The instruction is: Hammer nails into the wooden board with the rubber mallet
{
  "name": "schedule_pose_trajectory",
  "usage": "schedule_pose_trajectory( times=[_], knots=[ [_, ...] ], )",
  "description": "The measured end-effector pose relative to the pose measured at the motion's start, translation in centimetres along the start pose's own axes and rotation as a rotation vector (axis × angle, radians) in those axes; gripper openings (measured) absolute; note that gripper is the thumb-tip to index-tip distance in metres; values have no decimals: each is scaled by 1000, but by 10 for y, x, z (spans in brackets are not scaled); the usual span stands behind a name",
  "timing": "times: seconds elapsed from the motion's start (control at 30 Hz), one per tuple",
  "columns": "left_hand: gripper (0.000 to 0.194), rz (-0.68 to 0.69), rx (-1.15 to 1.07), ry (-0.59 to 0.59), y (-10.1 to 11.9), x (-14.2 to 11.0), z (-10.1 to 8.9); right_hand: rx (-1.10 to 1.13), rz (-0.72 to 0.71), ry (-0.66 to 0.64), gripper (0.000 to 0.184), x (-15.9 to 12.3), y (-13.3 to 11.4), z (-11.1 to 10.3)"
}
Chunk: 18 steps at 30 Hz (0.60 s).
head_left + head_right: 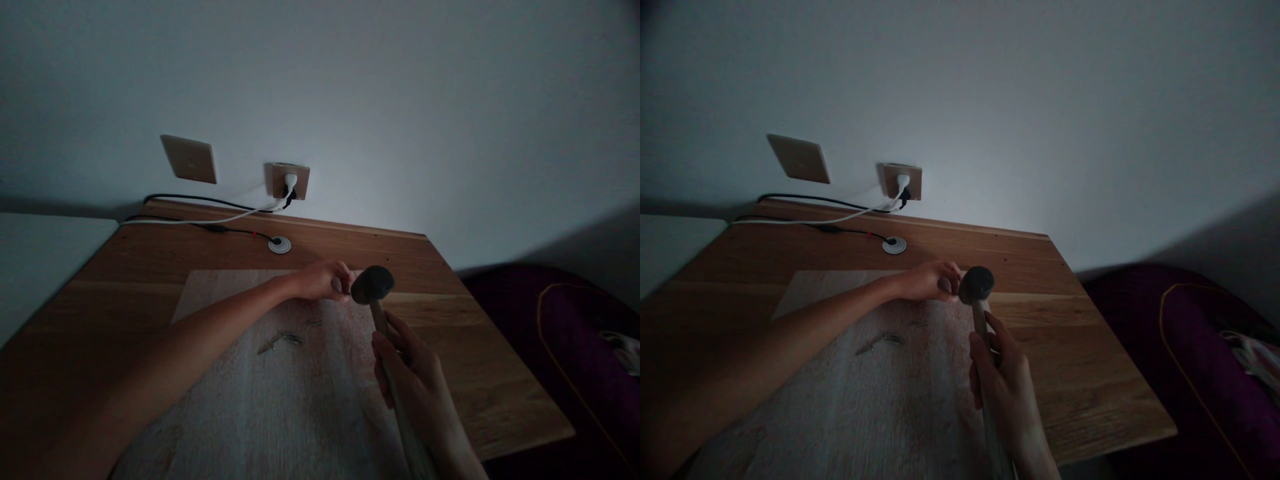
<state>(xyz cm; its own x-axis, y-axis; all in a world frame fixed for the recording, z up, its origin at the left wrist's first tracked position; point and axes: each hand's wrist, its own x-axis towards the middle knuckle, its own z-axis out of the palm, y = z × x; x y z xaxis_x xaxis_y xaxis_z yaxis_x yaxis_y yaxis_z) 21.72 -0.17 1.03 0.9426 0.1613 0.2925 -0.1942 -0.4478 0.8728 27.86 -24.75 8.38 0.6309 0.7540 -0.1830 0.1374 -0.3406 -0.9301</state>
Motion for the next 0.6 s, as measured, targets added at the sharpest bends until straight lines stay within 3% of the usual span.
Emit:
schedule_pose_trajectory(
  times=[0.6],
  knots=[
    [9, -27, -28, -40, 5, -1, -2, -24, -4, -13, 78, 1, -1, 2]
  ],
)
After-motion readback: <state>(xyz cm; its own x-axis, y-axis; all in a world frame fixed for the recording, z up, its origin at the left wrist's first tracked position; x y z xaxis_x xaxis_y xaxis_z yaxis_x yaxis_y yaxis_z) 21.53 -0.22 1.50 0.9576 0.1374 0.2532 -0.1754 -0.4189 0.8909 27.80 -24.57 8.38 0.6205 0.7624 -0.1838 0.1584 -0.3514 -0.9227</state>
